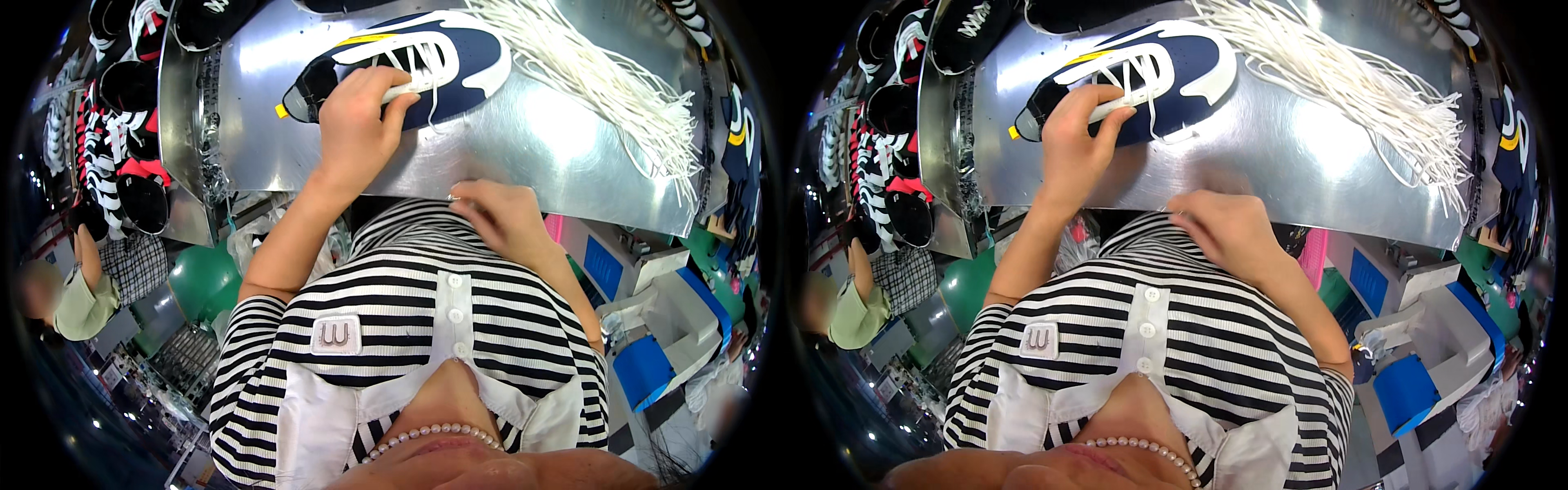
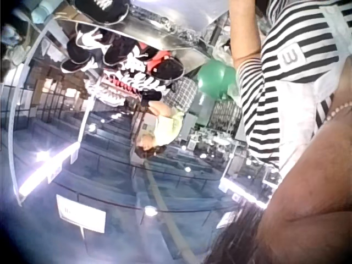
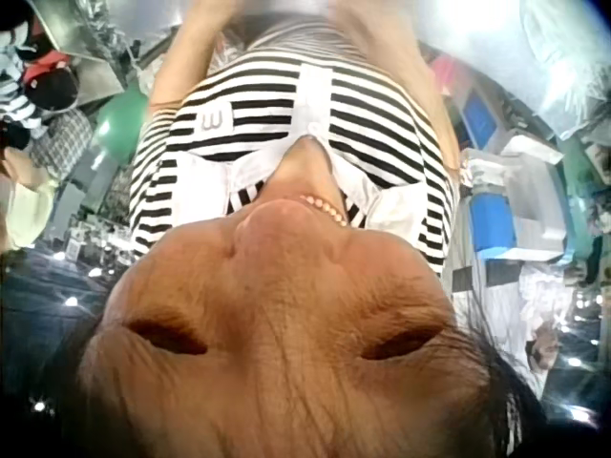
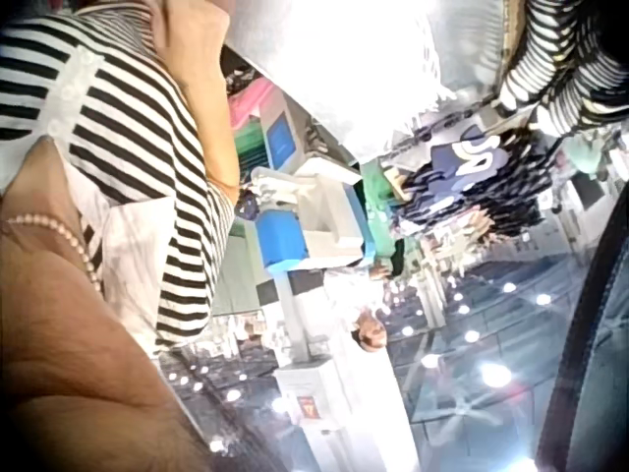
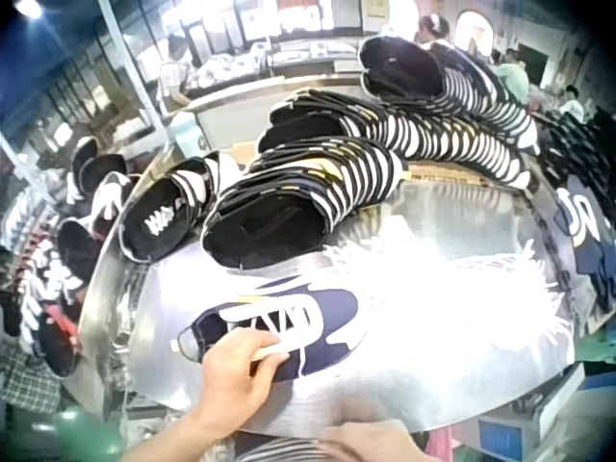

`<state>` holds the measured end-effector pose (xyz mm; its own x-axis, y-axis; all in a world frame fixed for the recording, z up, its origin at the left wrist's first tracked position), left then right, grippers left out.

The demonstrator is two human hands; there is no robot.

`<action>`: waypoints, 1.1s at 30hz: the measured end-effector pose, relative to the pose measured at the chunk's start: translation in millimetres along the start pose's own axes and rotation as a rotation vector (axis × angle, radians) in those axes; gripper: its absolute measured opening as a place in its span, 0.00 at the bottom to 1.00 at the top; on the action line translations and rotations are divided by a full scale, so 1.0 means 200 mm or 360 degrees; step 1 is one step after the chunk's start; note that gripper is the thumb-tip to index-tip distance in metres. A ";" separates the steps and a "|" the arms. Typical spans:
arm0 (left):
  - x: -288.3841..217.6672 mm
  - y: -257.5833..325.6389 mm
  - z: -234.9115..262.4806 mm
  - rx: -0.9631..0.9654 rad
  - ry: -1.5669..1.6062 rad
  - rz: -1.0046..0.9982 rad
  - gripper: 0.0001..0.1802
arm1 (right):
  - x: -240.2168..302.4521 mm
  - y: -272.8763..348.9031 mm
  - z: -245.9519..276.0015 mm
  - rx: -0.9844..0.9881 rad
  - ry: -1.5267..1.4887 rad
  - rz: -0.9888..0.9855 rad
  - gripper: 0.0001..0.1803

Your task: The person threads white laces through the eyelets of a blue and yellow shoe by hand at a manufacturing station.

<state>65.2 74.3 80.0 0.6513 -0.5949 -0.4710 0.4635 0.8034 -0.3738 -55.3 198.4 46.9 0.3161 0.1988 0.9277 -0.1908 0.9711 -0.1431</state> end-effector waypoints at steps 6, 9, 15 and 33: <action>-0.15 0.04 0.08 -0.0133 -0.0007 -0.0278 0.10 | -0.15 -0.23 0.20 -0.0688 -0.0312 -0.0358 0.10; -0.20 0.05 0.09 -0.0156 -0.0071 -0.0337 0.08 | -0.17 -0.31 0.14 -0.0663 -0.0347 -0.0330 0.12; -0.21 0.06 0.13 -0.0220 -0.0043 -0.0369 0.10 | -0.22 -0.27 0.03 -0.0470 -0.0868 -0.0487 0.05; 0.07 0.05 -0.18 0.0570 -0.0009 -0.0011 0.10 | -0.33 -0.39 0.20 -0.0743 -0.0662 -0.0211 0.05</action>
Point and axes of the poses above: each hand's wrist, its own y-axis away from the middle knuckle, its own z-axis out of the back of the hand, x = y × z, the point moved 10 cm from there along -y, towards the middle knuckle, and after that the axes turned 8 degrees about -y, right-handed, at the moved point
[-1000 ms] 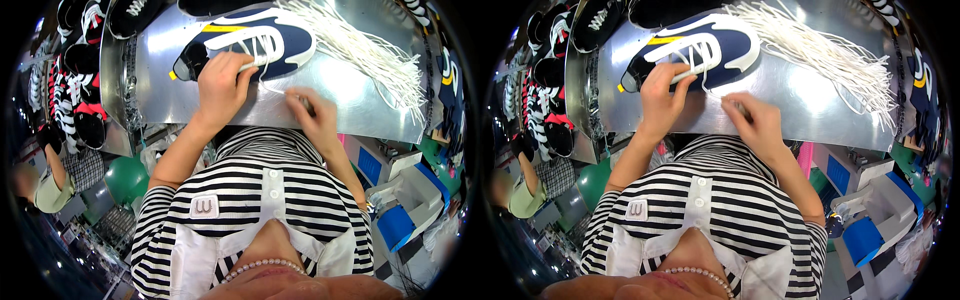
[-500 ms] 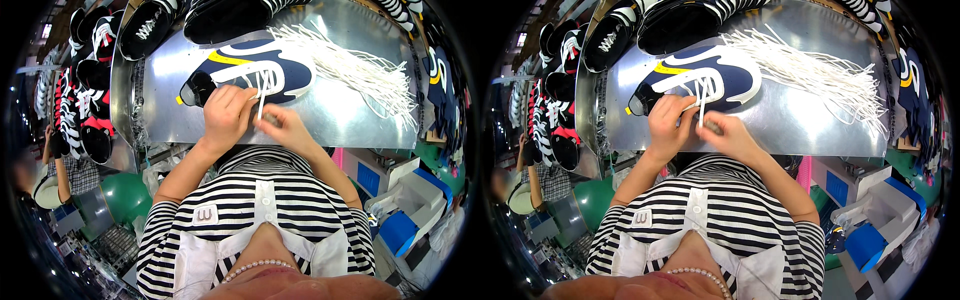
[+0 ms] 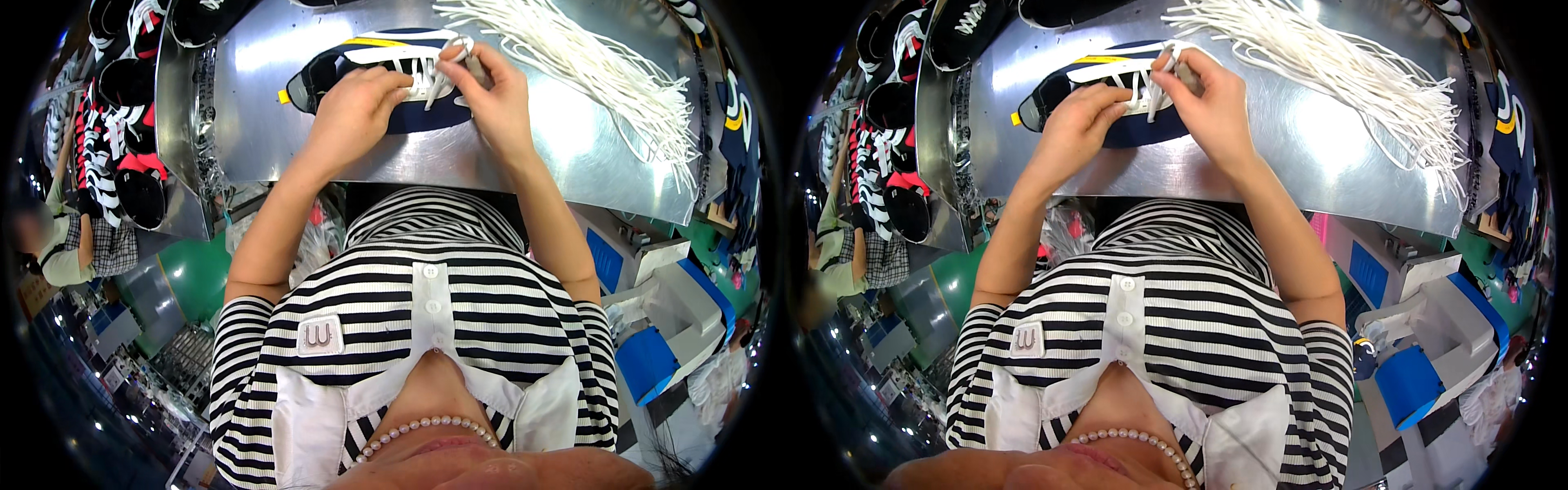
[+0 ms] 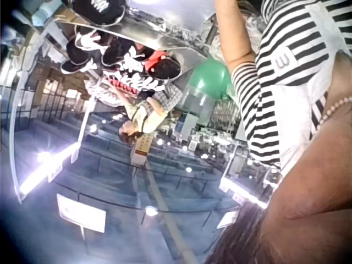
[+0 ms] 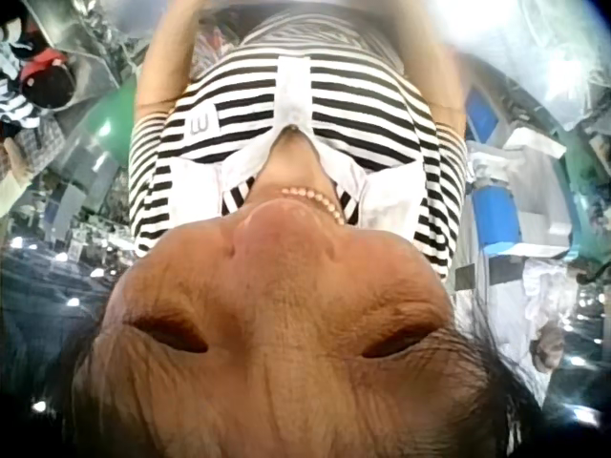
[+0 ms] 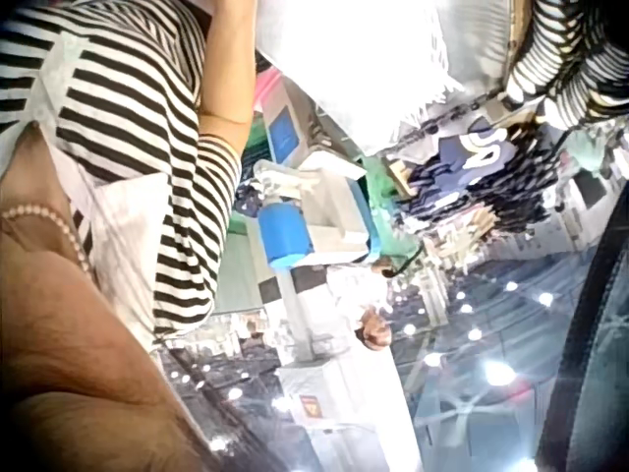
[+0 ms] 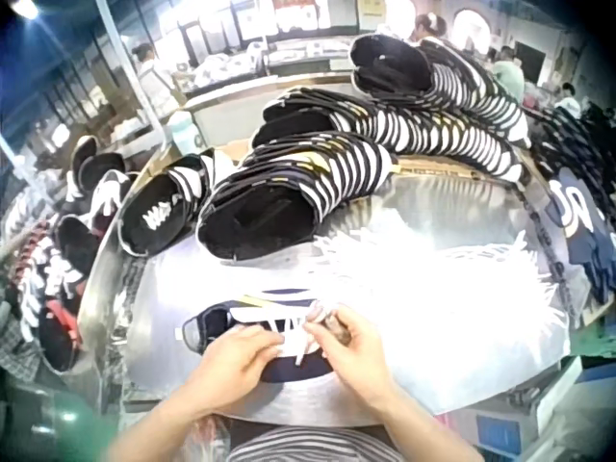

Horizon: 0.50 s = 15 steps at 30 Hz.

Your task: The person threads white laces through the eyelets of a blue and yellow shoe by hand at a manufacturing station.

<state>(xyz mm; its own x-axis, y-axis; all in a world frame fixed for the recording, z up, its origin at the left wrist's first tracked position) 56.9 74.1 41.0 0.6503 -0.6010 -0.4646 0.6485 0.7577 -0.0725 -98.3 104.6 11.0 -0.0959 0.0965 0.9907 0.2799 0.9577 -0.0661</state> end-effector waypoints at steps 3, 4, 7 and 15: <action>0.00 0.00 -0.01 0.0094 0.0079 0.0052 0.15 | -0.04 -0.01 -0.02 -0.0095 -0.0239 -0.0025 0.06; -0.01 0.00 -0.01 0.0118 0.0070 0.0065 0.16 | -0.06 -0.01 -0.02 -0.0109 -0.0248 -0.0044 0.06; -0.02 0.00 0.00 0.0059 -0.0050 0.0111 0.19 | -0.07 -0.01 -0.01 -0.0162 -0.0315 -0.0056 0.07; -0.03 0.00 0.02 -0.0209 -0.0151 0.0143 0.16 | -0.03 0.06 0.01 -0.0145 -0.0099 -0.0142 0.10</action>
Point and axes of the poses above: each hand's wrist, its own y-axis away from the middle knuckle, its own z-axis out of the back of the hand, x = y × z, the point moved 10 cm from there along -y, towards the middle knuckle, and after that the axes turned 8 degrees about -y, right-handed, at the moved point
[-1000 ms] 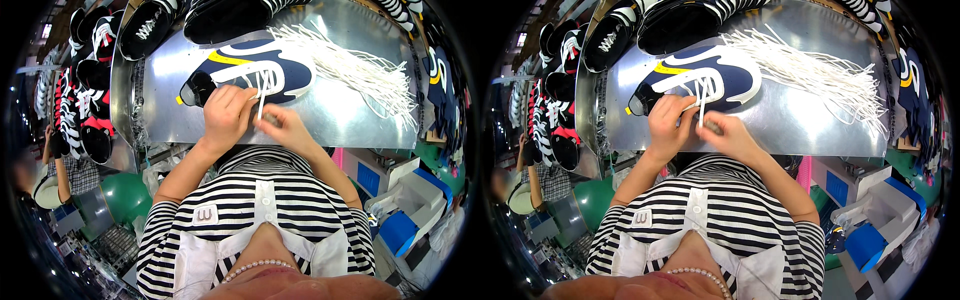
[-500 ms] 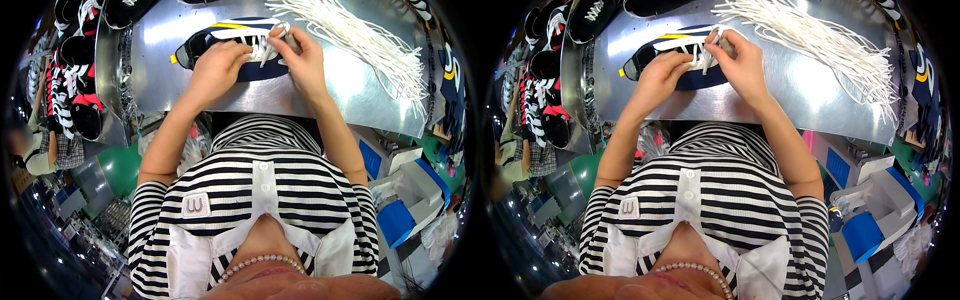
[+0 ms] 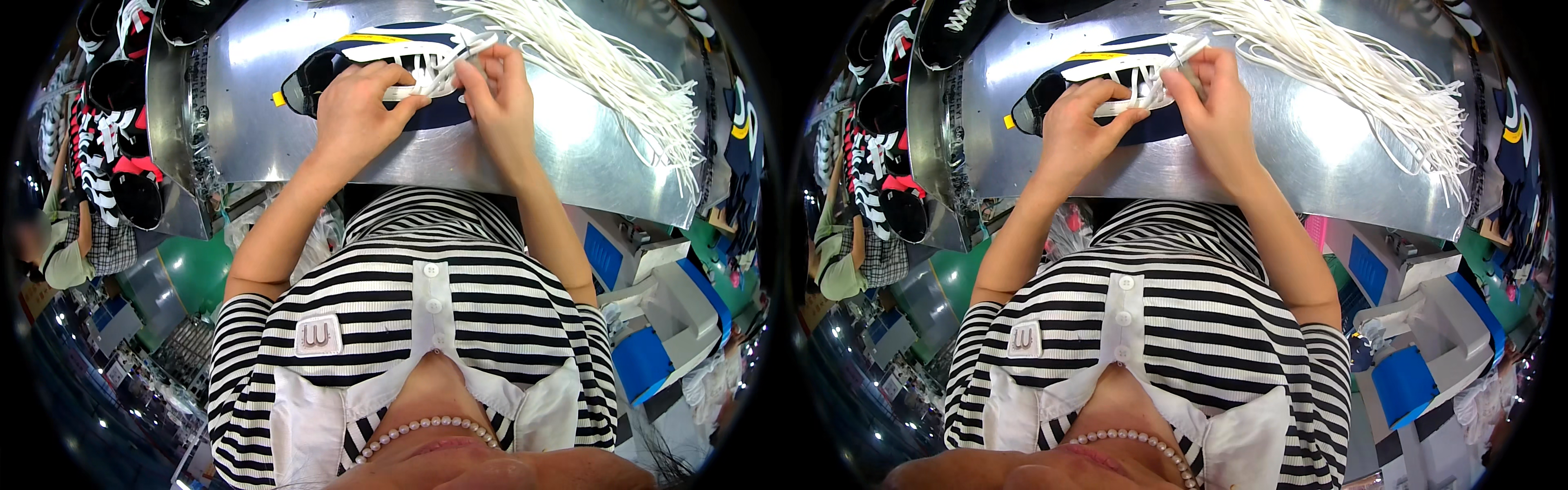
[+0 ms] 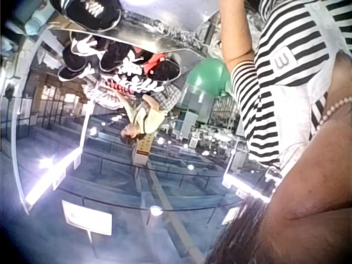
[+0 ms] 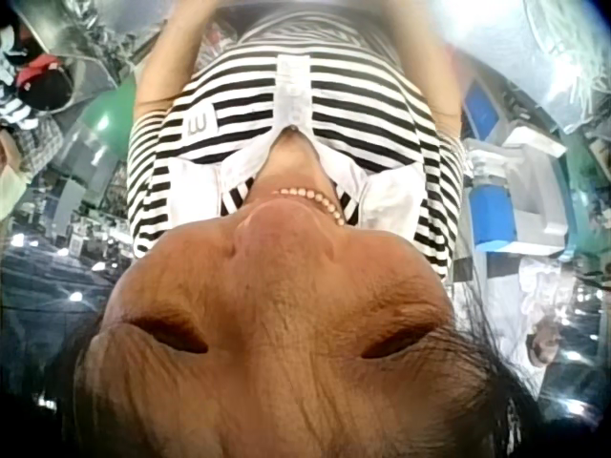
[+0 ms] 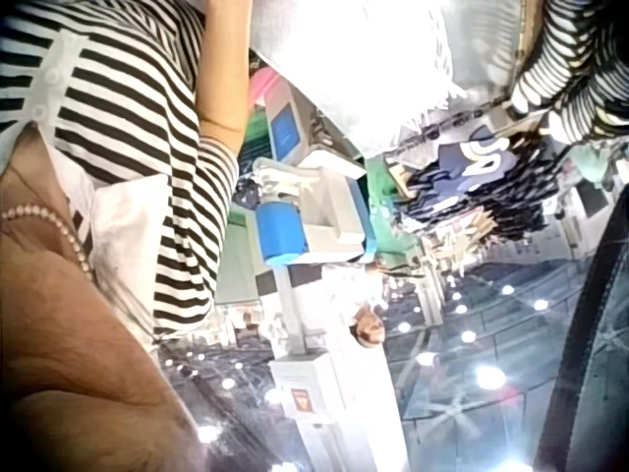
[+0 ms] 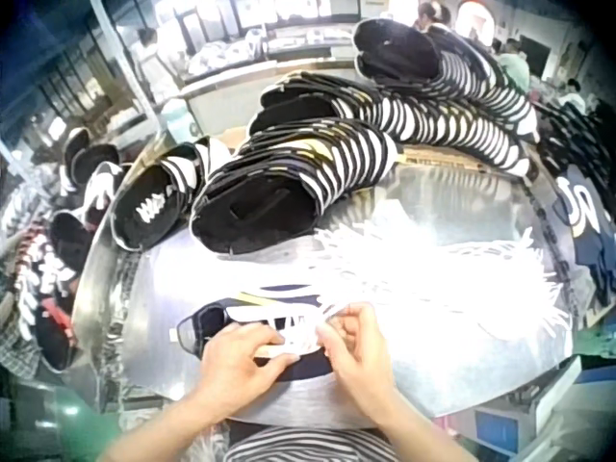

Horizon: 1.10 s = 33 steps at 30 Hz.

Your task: The person threads white laces through the eyelets of a blue and yellow shoe by hand at a manufacturing station.

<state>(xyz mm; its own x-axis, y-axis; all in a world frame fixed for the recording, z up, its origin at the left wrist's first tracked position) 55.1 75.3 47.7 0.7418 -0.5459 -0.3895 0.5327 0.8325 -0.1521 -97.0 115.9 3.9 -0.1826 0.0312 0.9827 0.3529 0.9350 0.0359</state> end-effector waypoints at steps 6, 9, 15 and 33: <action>-0.01 -0.02 -0.01 -0.0076 -0.0016 -0.0050 0.15 | -0.06 0.20 -0.01 0.0358 0.0500 -0.0219 0.09; -0.02 -0.01 0.00 -0.0114 -0.0026 -0.0112 0.16 | -0.06 0.19 0.01 0.0310 0.0544 -0.0291 0.08; -0.03 -0.01 0.02 -0.0153 -0.0028 -0.0173 0.15 | -0.08 0.16 -0.01 0.0367 0.0626 -0.0281 0.07; -0.03 0.06 -0.01 -0.0101 0.0064 -0.0188 0.13 | -0.05 0.22 -0.03 0.0339 0.0732 -0.0359 0.09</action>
<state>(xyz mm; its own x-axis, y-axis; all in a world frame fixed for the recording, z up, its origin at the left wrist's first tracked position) 56.1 89.1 47.5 0.6580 -0.6371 -0.4014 0.5875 0.7678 -0.2557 -74.1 154.8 -3.5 0.2043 -0.2909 0.9347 0.1494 0.9529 0.2639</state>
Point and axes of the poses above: each hand's wrist, its own y-axis away from the middle knuckle, its own z-axis out of the back of the hand, x = y × z, the point moved 10 cm from there along -y, towards the middle knuckle, and after that the axes turned 8 degrees about -y, right-handed, at the moved point
